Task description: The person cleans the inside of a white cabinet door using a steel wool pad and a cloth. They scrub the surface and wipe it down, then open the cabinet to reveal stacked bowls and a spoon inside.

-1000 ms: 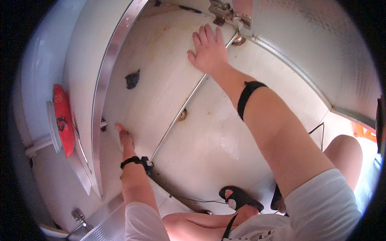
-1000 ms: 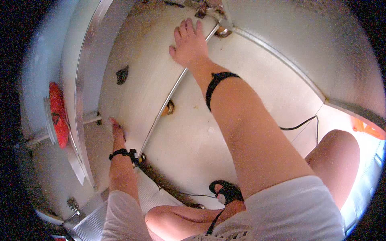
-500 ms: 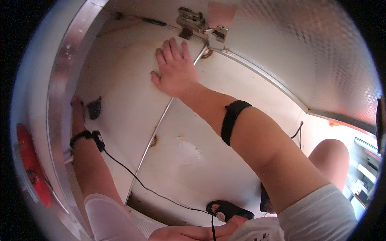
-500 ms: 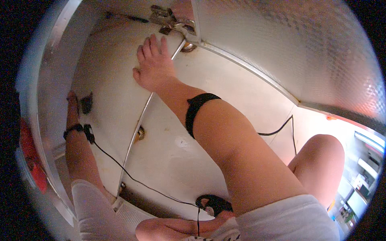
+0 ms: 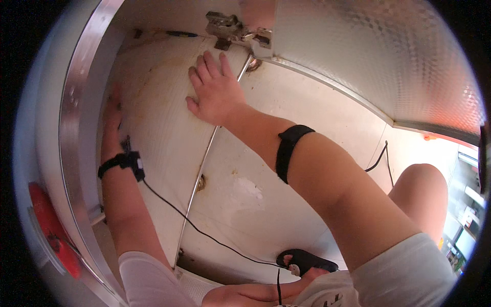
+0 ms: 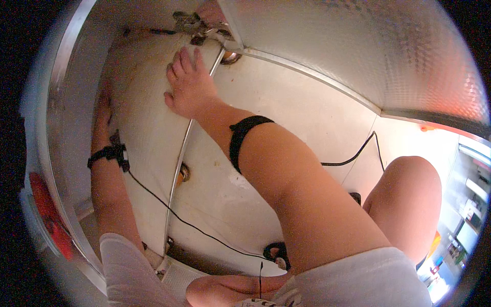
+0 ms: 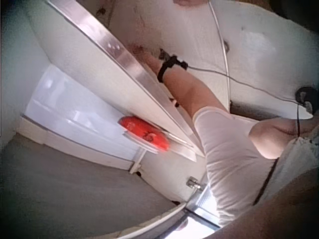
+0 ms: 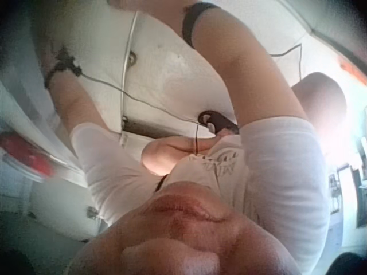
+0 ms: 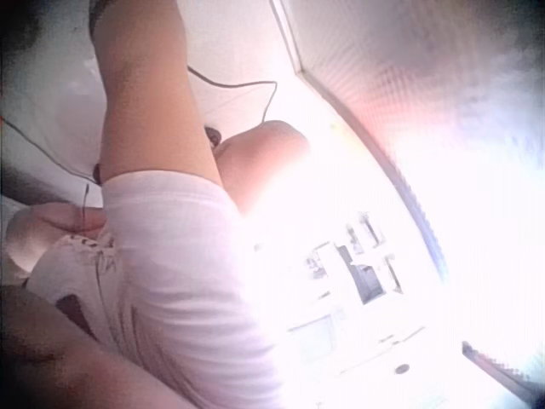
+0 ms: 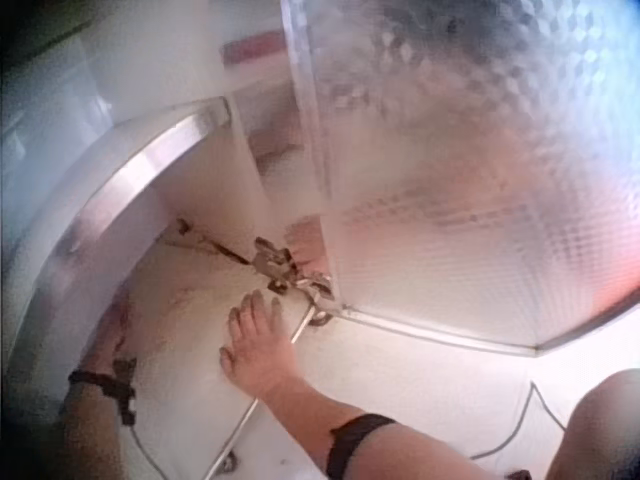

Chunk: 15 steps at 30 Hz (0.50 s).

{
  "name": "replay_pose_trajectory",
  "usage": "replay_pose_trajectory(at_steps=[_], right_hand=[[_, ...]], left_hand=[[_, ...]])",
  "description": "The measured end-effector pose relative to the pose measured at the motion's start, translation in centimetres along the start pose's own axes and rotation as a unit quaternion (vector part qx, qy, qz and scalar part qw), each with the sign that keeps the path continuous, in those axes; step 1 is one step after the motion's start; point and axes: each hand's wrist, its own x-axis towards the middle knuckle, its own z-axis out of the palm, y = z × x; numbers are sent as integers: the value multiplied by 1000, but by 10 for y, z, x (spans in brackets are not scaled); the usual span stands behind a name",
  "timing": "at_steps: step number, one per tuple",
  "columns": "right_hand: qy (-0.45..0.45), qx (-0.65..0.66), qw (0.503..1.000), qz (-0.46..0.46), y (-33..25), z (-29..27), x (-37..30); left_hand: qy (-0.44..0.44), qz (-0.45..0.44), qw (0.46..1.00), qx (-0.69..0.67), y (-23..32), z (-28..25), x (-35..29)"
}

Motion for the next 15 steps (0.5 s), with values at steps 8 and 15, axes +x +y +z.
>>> replay_pose_trajectory(at_steps=[8,15], right_hand=[[14,22,1000,-7,12,-8,1],[7,-2,1000,-4,12,-27,1]], left_hand=[[12,-71,997,-28,5,-1,35],[4,-72,996,-60,60,18,81]])
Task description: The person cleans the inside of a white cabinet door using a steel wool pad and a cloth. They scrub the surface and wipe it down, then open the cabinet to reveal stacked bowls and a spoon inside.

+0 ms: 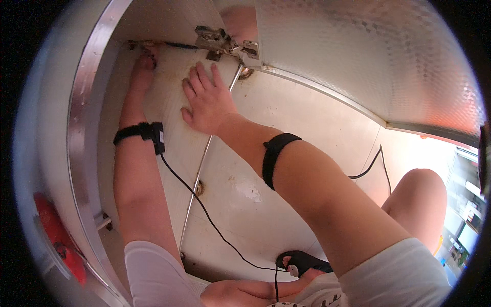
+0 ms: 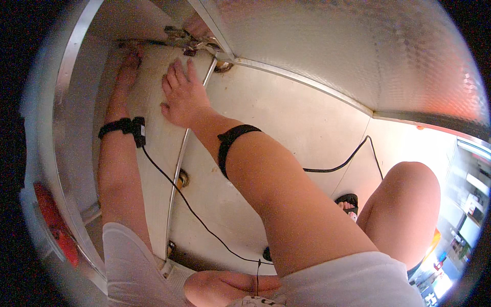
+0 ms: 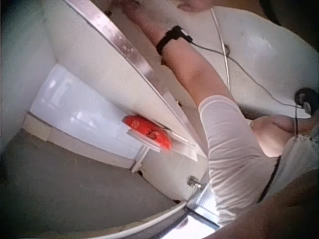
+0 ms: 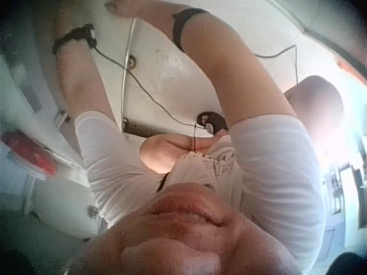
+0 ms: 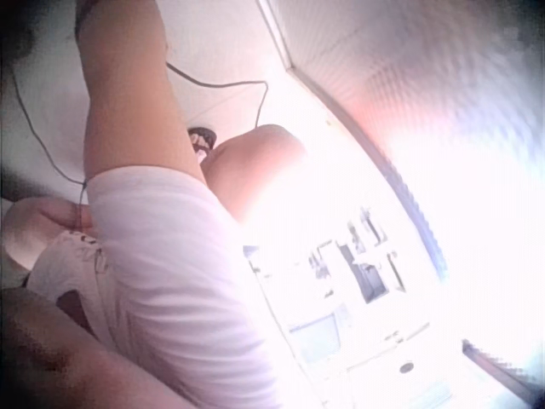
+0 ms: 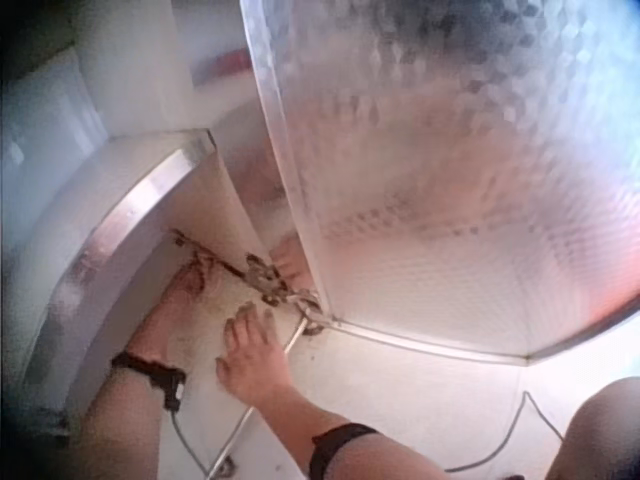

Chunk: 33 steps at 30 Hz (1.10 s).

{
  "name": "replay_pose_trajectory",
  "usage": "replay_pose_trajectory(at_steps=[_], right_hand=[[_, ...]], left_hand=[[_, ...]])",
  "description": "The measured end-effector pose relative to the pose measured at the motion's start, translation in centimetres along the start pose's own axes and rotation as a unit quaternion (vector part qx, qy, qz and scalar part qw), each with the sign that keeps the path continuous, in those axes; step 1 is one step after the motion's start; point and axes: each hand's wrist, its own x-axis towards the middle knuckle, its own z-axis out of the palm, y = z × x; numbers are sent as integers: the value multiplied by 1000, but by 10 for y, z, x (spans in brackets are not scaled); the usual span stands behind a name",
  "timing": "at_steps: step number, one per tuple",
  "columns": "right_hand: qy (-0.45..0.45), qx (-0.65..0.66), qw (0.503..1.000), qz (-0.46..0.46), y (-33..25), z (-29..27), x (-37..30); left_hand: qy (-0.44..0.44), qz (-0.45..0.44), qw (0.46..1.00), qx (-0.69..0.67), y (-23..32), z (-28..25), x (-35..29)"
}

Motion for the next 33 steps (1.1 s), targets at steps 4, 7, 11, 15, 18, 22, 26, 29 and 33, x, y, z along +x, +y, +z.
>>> replay_pose_trajectory(at_steps=[4,7,11,15,18,22,26,29,33], right_hand=[[-2,22,1000,9,-5,-16,-27],[3,31,999,9,-4,-28,-31],[8,51,999,9,9,-44,-1],[-12,51,999,8,15,-57,13],[-53,84,995,4,6,-66,0],[-24,56,998,11,-12,-75,-10],[-35,49,998,11,-20,-88,1],[-41,34,999,13,-26,-105,1],[-39,-14,999,10,-45,-136,-14]], left_hand=[[19,101,992,74,52,7,-84],[12,155,983,98,58,12,-159],[21,148,986,68,79,5,-177],[30,47,998,-5,148,-11,-227],[-25,-2,1000,-1,177,-33,-290],[-28,-8,1000,-1,166,-58,-307],[16,-9,1000,10,159,-55,-319],[93,-25,995,-10,163,-53,-368],[293,-172,939,55,142,-85,-439]])
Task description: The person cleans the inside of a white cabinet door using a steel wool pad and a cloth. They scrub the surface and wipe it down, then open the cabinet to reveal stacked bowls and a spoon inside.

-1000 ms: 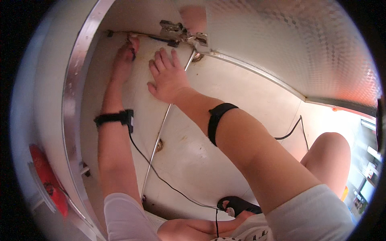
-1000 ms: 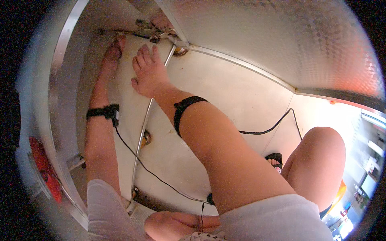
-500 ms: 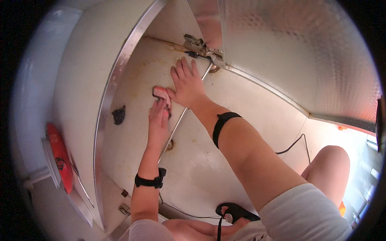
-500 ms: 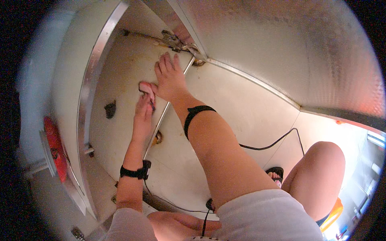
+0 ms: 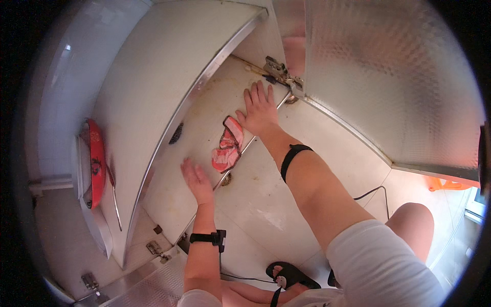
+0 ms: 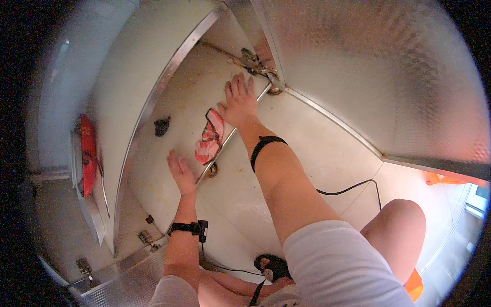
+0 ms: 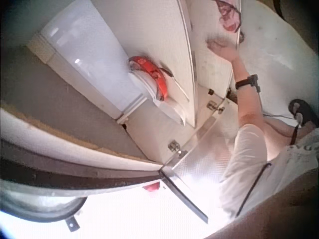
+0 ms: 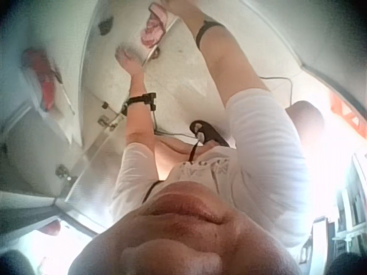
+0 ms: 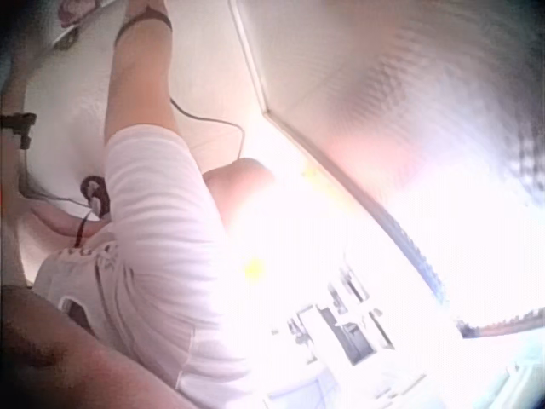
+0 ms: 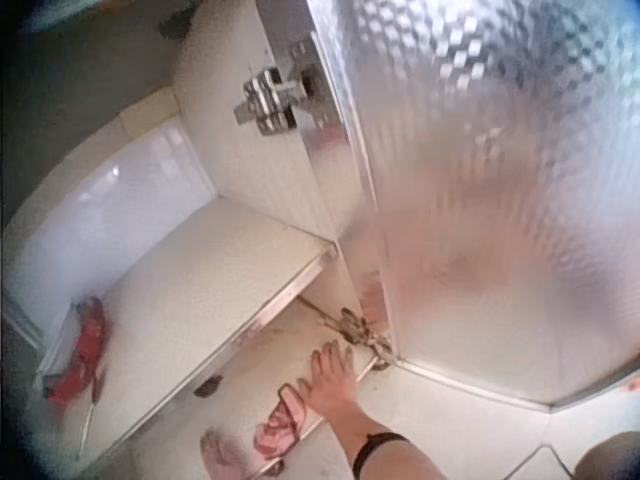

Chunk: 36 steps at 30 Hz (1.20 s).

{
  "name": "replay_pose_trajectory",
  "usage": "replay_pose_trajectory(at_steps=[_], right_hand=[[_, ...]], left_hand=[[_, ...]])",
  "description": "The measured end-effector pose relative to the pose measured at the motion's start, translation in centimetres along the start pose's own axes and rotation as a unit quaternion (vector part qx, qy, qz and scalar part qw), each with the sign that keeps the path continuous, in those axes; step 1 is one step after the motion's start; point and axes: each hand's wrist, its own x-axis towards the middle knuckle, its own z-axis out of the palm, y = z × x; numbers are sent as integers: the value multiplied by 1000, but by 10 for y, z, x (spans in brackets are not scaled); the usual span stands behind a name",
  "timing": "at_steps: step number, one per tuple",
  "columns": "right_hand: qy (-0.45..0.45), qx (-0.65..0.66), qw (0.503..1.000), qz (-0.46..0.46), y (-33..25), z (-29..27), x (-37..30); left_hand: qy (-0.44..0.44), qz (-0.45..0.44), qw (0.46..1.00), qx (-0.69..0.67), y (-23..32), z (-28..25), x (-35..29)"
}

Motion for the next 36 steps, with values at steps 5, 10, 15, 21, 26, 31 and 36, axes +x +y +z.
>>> replay_pose_trajectory(at_steps=[5,10,15,21,26,31,36], right_hand=[[-31,25,999,-29,-25,-25,6],[98,42,994,-17,-33,-18,64],[-32,29,998,50,-41,-1,119],[-65,-40,996,56,-43,-5,149],[-115,29,993,12,-36,-19,122],[-100,78,992,21,-37,-44,58],[-22,292,947,131,-18,-109,-7]], left_hand=[[19,-53,975,213,-43,-42,-23],[21,-67,966,250,-54,-45,-26],[16,-92,966,242,-55,-34,-7],[20,-99,961,258,-44,-24,8],[11,-102,962,253,-28,-27,13],[16,-95,958,269,-17,-42,17],[35,-94,959,266,-10,-73,22]])
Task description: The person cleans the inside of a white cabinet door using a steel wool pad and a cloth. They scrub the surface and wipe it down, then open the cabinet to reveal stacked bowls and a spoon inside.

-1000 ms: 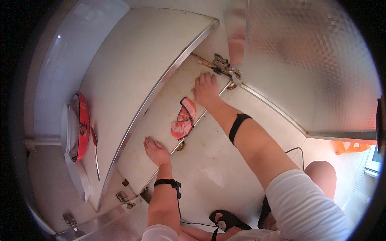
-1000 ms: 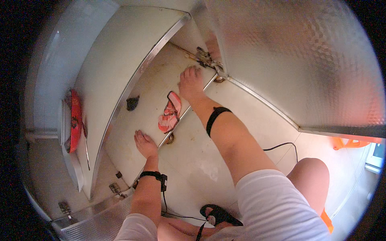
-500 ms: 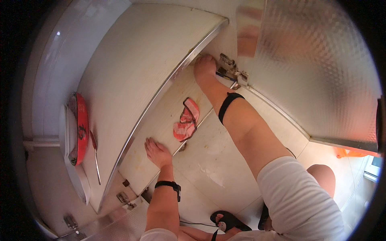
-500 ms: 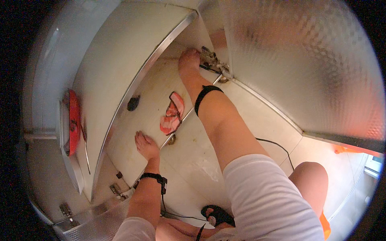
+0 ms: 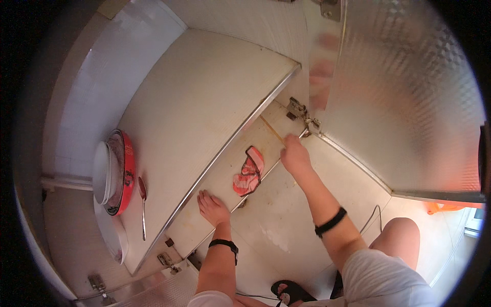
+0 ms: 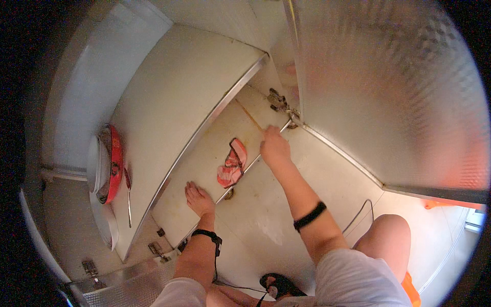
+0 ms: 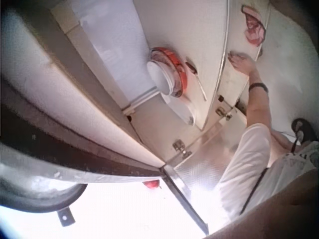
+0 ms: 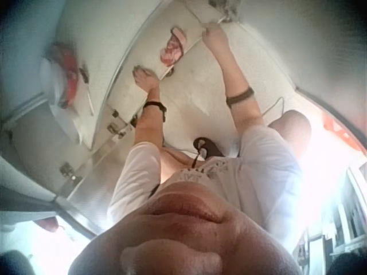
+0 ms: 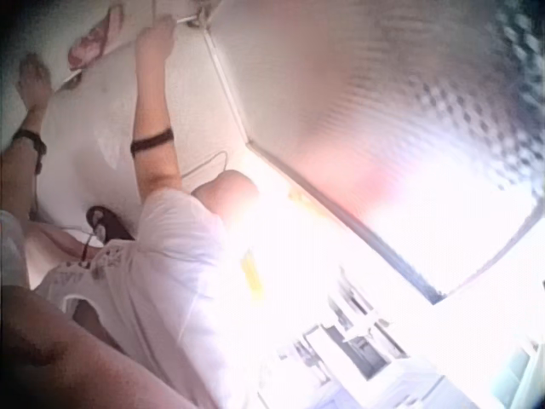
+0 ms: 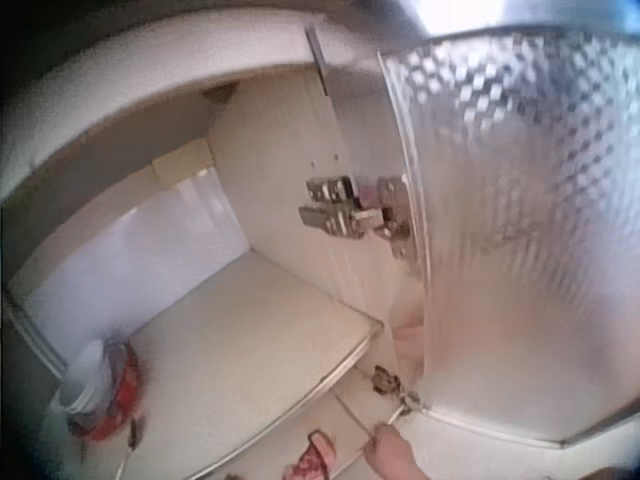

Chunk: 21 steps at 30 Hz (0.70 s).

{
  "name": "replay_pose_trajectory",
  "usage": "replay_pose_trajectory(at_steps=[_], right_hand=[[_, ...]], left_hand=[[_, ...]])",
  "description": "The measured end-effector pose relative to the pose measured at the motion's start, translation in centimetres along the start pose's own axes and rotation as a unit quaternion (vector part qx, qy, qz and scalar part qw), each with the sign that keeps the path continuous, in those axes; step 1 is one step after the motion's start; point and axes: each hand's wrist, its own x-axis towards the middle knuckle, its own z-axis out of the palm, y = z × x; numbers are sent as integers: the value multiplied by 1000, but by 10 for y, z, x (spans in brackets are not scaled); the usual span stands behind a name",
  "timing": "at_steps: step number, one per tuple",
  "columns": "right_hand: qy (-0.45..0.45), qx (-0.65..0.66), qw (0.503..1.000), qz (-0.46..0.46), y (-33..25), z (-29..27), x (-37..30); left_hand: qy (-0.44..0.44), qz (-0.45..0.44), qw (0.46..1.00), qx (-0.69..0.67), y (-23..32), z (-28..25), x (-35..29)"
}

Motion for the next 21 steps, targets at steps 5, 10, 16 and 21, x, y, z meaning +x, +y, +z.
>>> replay_pose_trajectory(at_steps=[5,10,16,21], right_hand=[[-233,361,876,220,5,-87,-52],[-411,482,765,115,9,-138,-82],[-536,446,716,-34,-56,-214,-126],[-470,527,665,-244,-202,-333,-171]], left_hand=[[8,18,1000,5,-1,-24,-3],[-3,-4,1000,3,-6,-42,-7],[-15,-22,1000,-7,-39,-112,-5],[-35,-47,997,-46,-76,-192,-9]])
